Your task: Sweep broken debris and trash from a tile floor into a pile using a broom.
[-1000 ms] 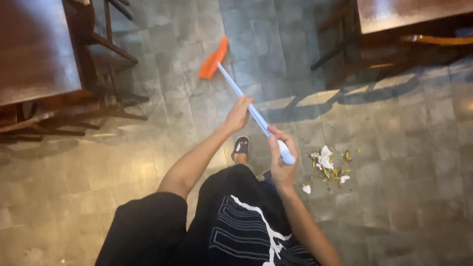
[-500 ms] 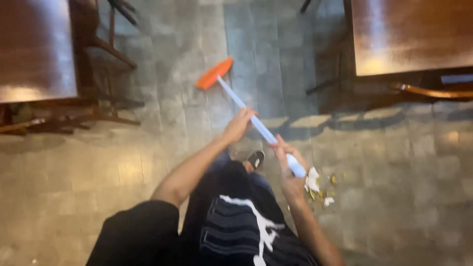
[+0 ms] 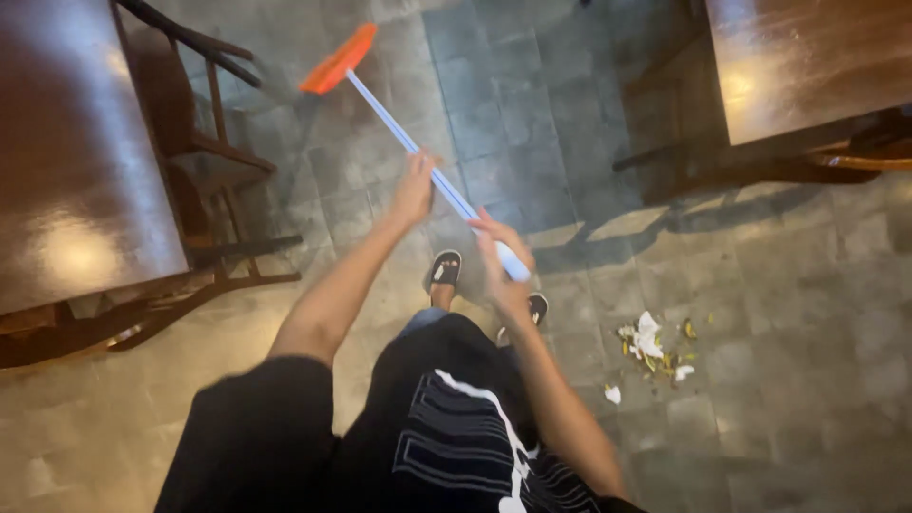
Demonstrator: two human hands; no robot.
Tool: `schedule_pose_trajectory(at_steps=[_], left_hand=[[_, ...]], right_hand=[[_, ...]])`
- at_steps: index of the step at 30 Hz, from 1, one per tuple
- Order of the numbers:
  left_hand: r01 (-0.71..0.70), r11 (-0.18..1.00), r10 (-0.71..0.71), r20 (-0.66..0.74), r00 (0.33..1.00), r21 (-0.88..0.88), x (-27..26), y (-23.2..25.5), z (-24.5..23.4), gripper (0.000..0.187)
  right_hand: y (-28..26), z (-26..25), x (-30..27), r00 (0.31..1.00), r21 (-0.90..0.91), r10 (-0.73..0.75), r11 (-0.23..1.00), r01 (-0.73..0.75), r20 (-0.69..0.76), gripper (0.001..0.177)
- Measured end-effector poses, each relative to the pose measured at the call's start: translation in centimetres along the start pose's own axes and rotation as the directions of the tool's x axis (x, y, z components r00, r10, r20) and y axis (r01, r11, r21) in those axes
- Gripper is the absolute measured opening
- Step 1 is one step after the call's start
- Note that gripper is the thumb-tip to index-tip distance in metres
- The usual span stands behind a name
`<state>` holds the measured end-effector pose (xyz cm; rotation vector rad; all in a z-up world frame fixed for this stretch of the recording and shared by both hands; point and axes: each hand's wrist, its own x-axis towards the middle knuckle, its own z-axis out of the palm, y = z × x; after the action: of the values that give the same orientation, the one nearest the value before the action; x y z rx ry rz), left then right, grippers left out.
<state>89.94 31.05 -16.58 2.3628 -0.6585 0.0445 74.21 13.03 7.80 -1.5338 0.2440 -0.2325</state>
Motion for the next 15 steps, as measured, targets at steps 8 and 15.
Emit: schedule_pose_trajectory(at_steps=[8,15], left_hand=[[-0.176,0.945,0.221,0.143,0.965,-0.275,0.3,3.6,7.8,0.036],[-0.192,0.763,0.424,0.255,0.869,-0.617,-0.2,21.4,9.6,0.021]], right_hand=[[-1.6,-4.5,-1.6,0.993,-0.137,0.085,0.986,-0.095,-0.079,0.007],[-17.2,-10.7,-7.2,0.979,-0.349,0.103,0.923,-0.160,-0.176,0.009]])
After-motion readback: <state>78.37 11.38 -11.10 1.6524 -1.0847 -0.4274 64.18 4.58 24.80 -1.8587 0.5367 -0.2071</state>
